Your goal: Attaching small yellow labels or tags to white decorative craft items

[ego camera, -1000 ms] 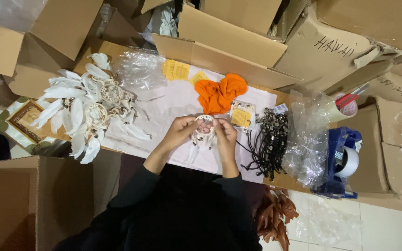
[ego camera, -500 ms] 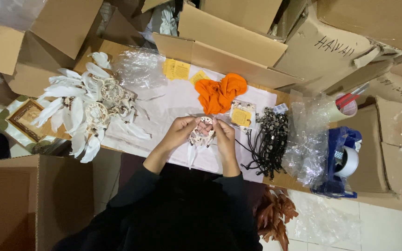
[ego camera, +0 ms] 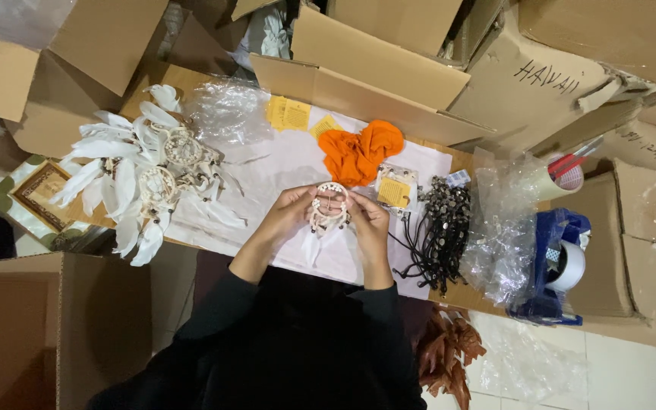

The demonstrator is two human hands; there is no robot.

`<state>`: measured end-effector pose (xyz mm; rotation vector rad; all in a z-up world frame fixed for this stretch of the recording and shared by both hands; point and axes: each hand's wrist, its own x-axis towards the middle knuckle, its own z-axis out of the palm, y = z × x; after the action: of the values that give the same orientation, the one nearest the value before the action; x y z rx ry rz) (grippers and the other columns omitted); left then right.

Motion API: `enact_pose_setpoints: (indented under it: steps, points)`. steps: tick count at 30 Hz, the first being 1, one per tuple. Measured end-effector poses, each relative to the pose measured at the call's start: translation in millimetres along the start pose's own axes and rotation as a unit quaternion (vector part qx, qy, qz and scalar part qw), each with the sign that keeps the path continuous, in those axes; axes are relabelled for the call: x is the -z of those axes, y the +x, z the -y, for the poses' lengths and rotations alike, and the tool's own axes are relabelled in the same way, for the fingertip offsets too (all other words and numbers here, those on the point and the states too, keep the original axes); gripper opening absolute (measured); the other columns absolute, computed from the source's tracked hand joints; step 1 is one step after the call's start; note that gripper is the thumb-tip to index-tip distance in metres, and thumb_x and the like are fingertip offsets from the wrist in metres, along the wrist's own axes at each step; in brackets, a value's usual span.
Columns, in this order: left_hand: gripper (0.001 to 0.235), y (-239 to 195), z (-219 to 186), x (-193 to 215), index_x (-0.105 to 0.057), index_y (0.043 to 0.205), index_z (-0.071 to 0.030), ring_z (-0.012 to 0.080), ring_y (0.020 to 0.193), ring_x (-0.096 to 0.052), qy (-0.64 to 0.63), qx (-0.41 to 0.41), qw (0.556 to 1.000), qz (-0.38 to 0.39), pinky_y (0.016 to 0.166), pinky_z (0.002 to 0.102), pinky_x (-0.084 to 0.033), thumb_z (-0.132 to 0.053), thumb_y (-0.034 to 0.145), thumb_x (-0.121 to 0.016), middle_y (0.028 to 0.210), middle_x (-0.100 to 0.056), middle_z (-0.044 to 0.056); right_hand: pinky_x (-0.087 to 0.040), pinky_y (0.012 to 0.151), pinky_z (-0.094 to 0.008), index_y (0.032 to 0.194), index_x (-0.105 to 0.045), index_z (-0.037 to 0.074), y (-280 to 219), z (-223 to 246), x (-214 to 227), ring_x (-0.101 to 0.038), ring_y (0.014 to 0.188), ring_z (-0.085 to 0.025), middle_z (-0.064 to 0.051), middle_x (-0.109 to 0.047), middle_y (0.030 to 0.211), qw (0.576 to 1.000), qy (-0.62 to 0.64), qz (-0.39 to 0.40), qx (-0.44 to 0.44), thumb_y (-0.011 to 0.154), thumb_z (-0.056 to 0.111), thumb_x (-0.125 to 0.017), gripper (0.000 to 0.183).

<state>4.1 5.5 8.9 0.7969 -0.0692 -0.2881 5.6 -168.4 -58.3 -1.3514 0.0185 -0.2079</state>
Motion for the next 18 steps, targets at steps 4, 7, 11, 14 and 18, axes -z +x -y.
enact_pose_setpoints:
  steps: [4, 7, 11, 14, 18]
  points:
    - [0.029, 9, 14, 25, -0.065, 0.122, 0.004, 0.0028, 0.068, -0.062, 0.006, 0.028, 0.999, 0.017, 0.065, 0.017, -0.056, -0.017, 0.103, -0.056, 0.089, -0.067, 0.006, -0.057, 0.079, -0.022, 0.119, -0.072, -0.003, -2, 3, -6, -0.066, 0.086, -0.008, -0.01, -0.075, 0.099, 0.999, 0.044, -0.01, -0.014, 0.097, 0.013, -0.069, 0.027]
    - [0.04, 14, 22, 37, -0.057, 0.132, 0.006, 0.0199, 0.094, -0.075, 0.01, 0.044, 0.998, 0.052, 0.081, 0.032, -0.062, -0.021, 0.103, -0.055, 0.107, -0.072, 0.019, -0.059, 0.08, -0.024, 0.121, -0.071, -0.005, -3, 8, -9, -0.068, 0.088, -0.01, -0.012, -0.074, 0.102, 0.997, 0.07, -0.009, -0.024, 0.1, 0.012, -0.064, 0.028]
    - [0.042, 2, -4, 8, -0.054, 0.134, 0.013, 0.0145, 0.083, -0.063, 0.018, 0.022, 0.999, 0.035, 0.072, 0.027, -0.052, -0.017, 0.104, -0.053, 0.098, -0.065, 0.017, -0.059, 0.084, -0.026, 0.124, -0.069, -0.004, -4, 9, -7, -0.068, 0.094, -0.013, -0.014, -0.073, 0.107, 0.999, 0.044, 0.001, 0.003, 0.097, 0.011, -0.068, 0.031]
    - [0.038, 3, -1, 7, -0.06, 0.13, 0.009, 0.002, 0.063, -0.059, 0.01, 0.013, 1.0, 0.003, 0.053, 0.011, -0.045, -0.017, 0.103, -0.056, 0.082, -0.067, 0.008, -0.057, 0.082, -0.024, 0.124, -0.069, -0.003, -1, -1, -3, -0.068, 0.094, -0.012, -0.014, -0.074, 0.106, 0.999, -0.005, 0.011, 0.05, 0.089, 0.006, -0.077, 0.037]
    - [0.036, 8, 16, 26, -0.061, 0.129, 0.006, 0.0006, 0.059, -0.05, -0.011, 0.009, 1.0, 0.008, 0.05, 0.011, -0.038, -0.017, 0.1, -0.062, 0.089, -0.068, 0.01, -0.057, 0.082, -0.024, 0.117, -0.072, -0.003, -11, 17, -10, -0.07, 0.091, -0.012, -0.015, -0.078, 0.103, 0.997, -0.027, -0.019, 0.074, 0.087, 0.0, -0.078, 0.03]
